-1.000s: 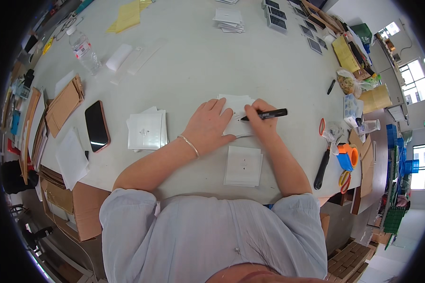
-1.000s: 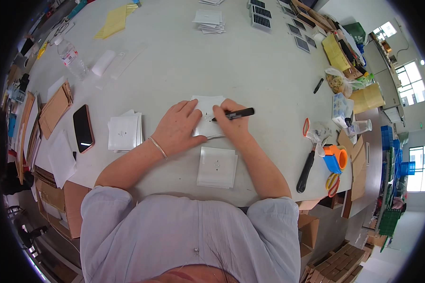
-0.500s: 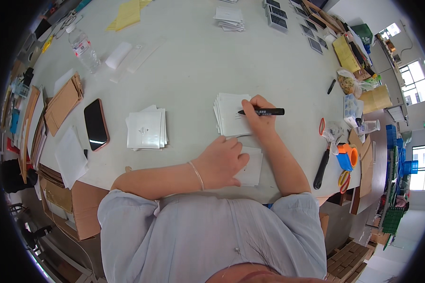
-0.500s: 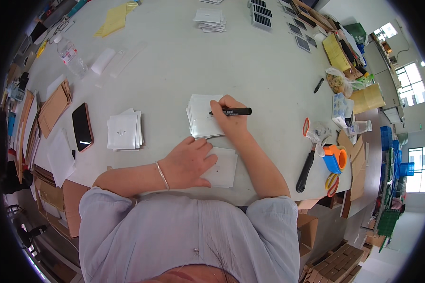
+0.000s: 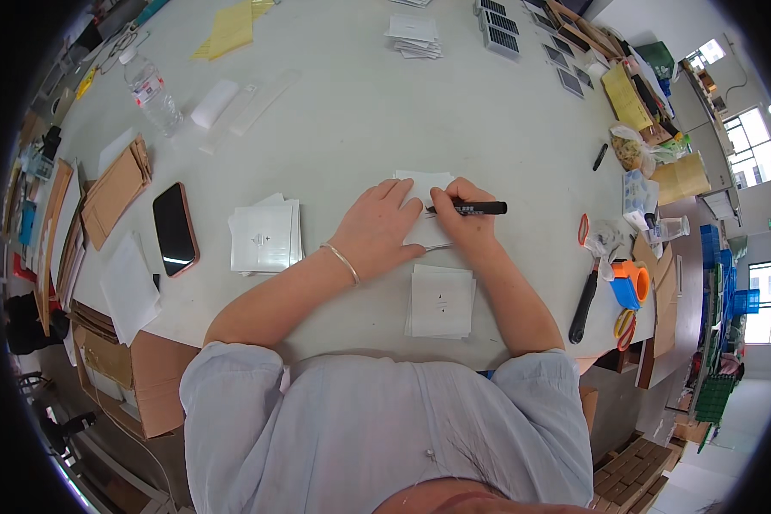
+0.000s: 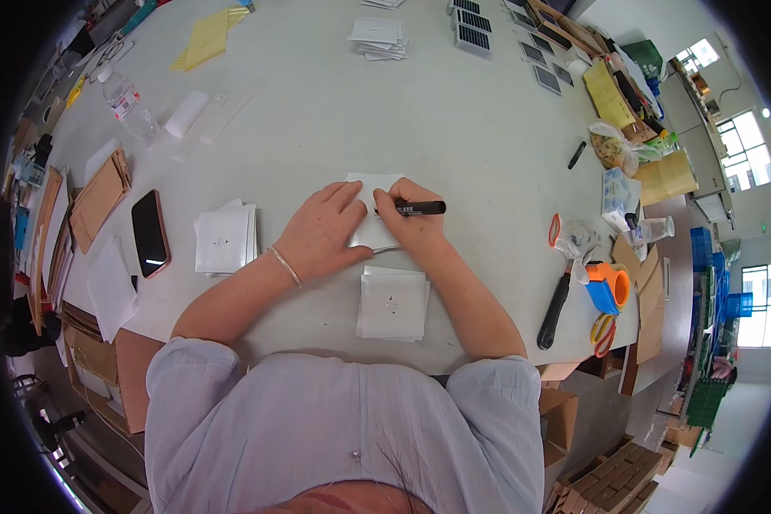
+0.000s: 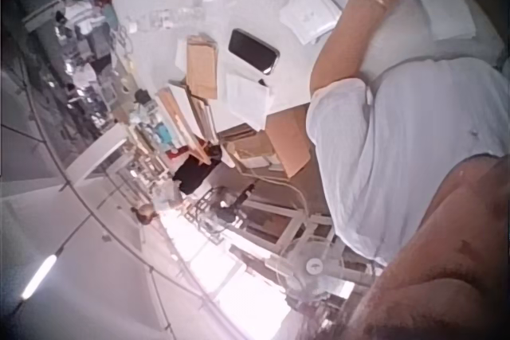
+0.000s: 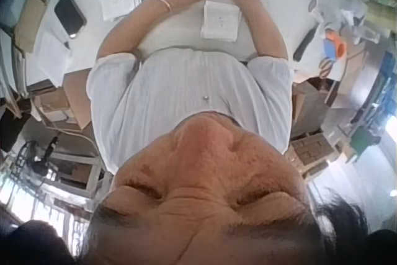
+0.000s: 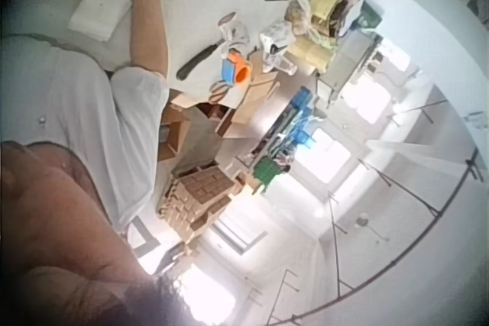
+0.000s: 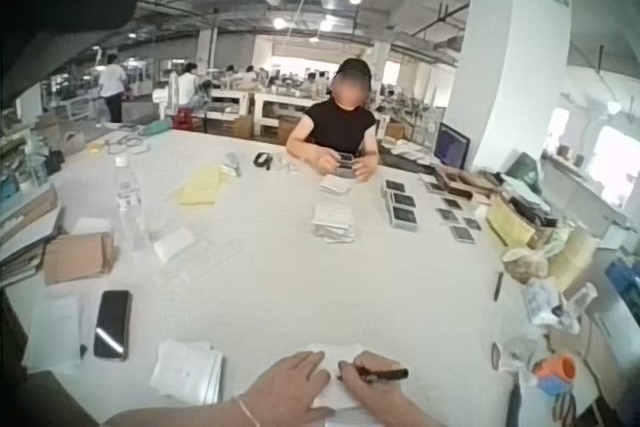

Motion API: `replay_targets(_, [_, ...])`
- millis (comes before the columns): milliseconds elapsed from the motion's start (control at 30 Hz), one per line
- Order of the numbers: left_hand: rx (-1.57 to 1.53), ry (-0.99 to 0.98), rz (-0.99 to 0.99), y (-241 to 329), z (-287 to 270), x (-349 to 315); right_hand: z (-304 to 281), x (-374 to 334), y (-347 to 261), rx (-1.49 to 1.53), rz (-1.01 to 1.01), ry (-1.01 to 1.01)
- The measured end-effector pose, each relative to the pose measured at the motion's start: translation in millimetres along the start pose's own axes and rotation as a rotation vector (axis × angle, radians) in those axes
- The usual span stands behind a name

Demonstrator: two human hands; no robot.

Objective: Marking small white plastic panels with a black marker at a workbench.

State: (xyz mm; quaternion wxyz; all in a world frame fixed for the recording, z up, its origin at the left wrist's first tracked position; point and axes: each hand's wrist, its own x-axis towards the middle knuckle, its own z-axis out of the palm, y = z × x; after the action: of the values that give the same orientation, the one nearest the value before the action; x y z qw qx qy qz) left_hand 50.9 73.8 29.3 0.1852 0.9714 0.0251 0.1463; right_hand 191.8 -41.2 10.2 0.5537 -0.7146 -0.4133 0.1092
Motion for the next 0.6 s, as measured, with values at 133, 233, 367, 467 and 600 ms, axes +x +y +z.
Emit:
replay_targets(133, [-0.028,0.044,-0.015,-0.8,1.1,0.2,-5.4,-2.8,-0.4,0.066,-0.004,0.028])
replay_targets(233, [-0.023,0.048,-0.026,-0.6,1.5,0.8,-6.7,-4.1,1.3,0.053,-0.023,0.002])
replay_targets(367, [0.016,0.045,-0.024,-1.3,3.0,-0.4,-6.3,-3.7,-1.3,-0.059,-0.064,-0.058])
replay_targets(467, [-0.023,0.05,-0.024,-1.3,2.1,0.1,-5.1,-4.0,1.1,-0.06,-0.068,-0.021])
replay_targets(600, [-0.017,0.058,-0.021,-1.6,3.4,-0.4,-4.4,-4.7,0.4,-0.015,-0.063,0.003])
